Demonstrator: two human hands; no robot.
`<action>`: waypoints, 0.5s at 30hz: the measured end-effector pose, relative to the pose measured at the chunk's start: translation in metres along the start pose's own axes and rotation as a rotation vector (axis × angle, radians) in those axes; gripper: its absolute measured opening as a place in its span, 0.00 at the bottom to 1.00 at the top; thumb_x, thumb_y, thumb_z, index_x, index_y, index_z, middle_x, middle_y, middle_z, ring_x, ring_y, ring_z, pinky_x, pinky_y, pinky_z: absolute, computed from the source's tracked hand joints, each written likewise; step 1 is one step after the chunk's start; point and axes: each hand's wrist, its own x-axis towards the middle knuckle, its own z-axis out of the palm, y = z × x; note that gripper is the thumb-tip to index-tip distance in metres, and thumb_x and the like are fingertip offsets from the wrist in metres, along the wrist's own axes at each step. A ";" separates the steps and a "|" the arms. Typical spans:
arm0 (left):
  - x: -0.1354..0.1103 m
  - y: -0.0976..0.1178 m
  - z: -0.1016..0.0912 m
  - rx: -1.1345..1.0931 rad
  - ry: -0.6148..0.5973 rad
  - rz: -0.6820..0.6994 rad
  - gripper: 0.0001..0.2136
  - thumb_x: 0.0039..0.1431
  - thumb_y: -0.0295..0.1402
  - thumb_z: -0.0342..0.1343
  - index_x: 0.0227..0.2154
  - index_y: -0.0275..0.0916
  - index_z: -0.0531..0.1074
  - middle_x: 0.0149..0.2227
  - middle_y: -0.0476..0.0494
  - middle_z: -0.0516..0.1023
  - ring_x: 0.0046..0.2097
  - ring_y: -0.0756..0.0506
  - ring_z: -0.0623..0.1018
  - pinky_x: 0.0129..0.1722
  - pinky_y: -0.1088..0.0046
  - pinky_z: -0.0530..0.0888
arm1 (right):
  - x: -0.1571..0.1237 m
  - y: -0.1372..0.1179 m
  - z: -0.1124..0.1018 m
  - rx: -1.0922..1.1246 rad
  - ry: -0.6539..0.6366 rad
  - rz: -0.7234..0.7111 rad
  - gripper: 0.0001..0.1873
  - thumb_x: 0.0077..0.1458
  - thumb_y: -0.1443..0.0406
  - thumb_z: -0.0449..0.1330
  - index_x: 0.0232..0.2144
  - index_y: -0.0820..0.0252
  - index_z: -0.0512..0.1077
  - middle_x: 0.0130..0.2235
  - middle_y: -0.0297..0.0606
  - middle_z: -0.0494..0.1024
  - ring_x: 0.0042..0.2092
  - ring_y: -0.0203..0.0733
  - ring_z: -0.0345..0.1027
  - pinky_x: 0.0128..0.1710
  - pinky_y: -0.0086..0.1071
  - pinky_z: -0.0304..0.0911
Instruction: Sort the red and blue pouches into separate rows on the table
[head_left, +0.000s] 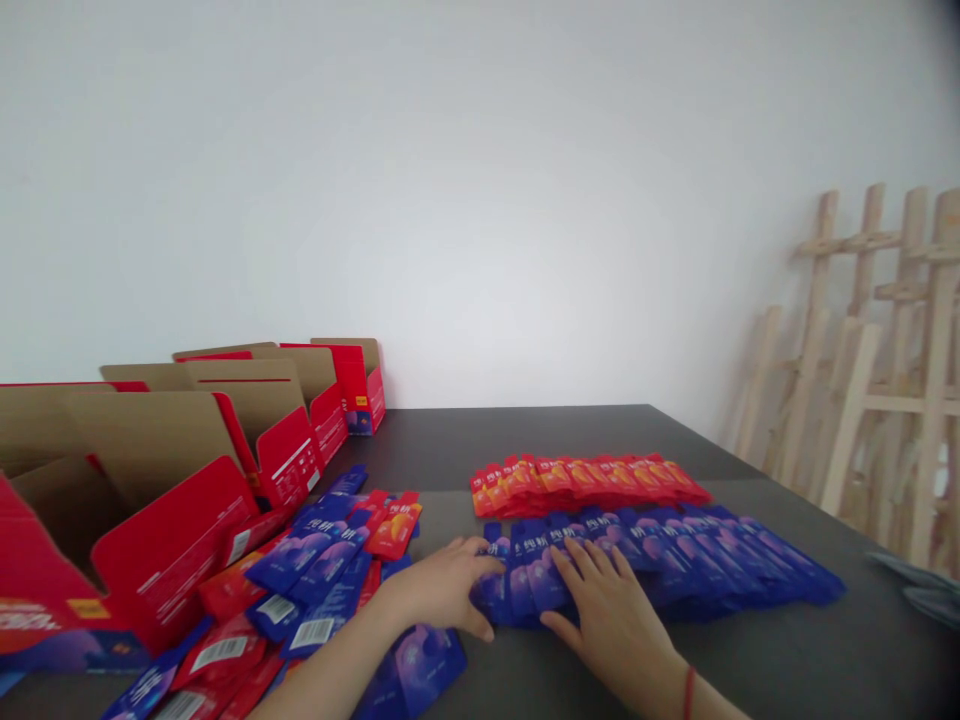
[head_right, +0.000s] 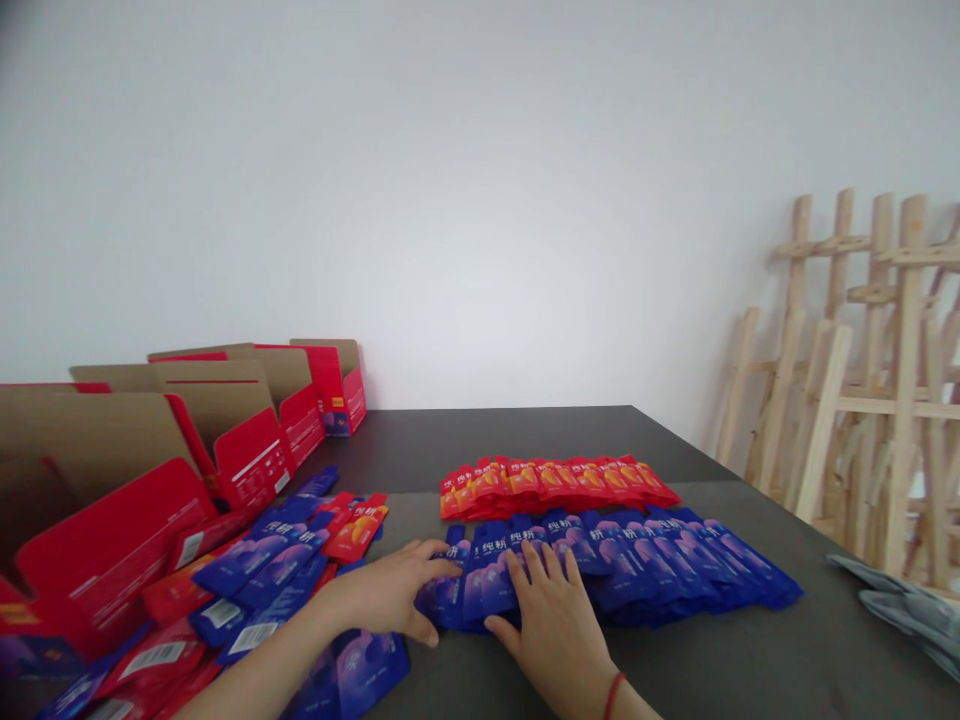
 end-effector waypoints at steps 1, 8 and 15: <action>0.000 0.000 0.001 -0.003 0.004 0.004 0.37 0.43 0.50 0.64 0.58 0.48 0.63 0.57 0.40 0.63 0.56 0.33 0.66 0.55 0.57 0.65 | 0.001 0.000 -0.001 -0.006 0.002 0.001 0.33 0.54 0.49 0.58 0.57 0.61 0.67 0.56 0.52 0.70 0.57 0.62 0.60 0.57 0.57 0.49; 0.000 -0.002 0.002 -0.018 0.022 0.001 0.41 0.43 0.49 0.63 0.61 0.44 0.59 0.58 0.37 0.63 0.58 0.33 0.64 0.57 0.58 0.63 | 0.018 0.037 -0.016 -0.073 0.021 0.042 0.29 0.59 0.52 0.54 0.55 0.64 0.67 0.57 0.53 0.69 0.58 0.61 0.61 0.55 0.58 0.53; 0.000 -0.001 0.001 -0.020 0.008 -0.012 0.41 0.42 0.49 0.64 0.60 0.42 0.60 0.58 0.36 0.63 0.58 0.32 0.65 0.58 0.56 0.62 | 0.004 0.073 0.004 -0.135 0.020 -0.095 0.21 0.57 0.74 0.50 0.51 0.62 0.70 0.50 0.46 0.77 0.51 0.51 0.70 0.55 0.53 0.56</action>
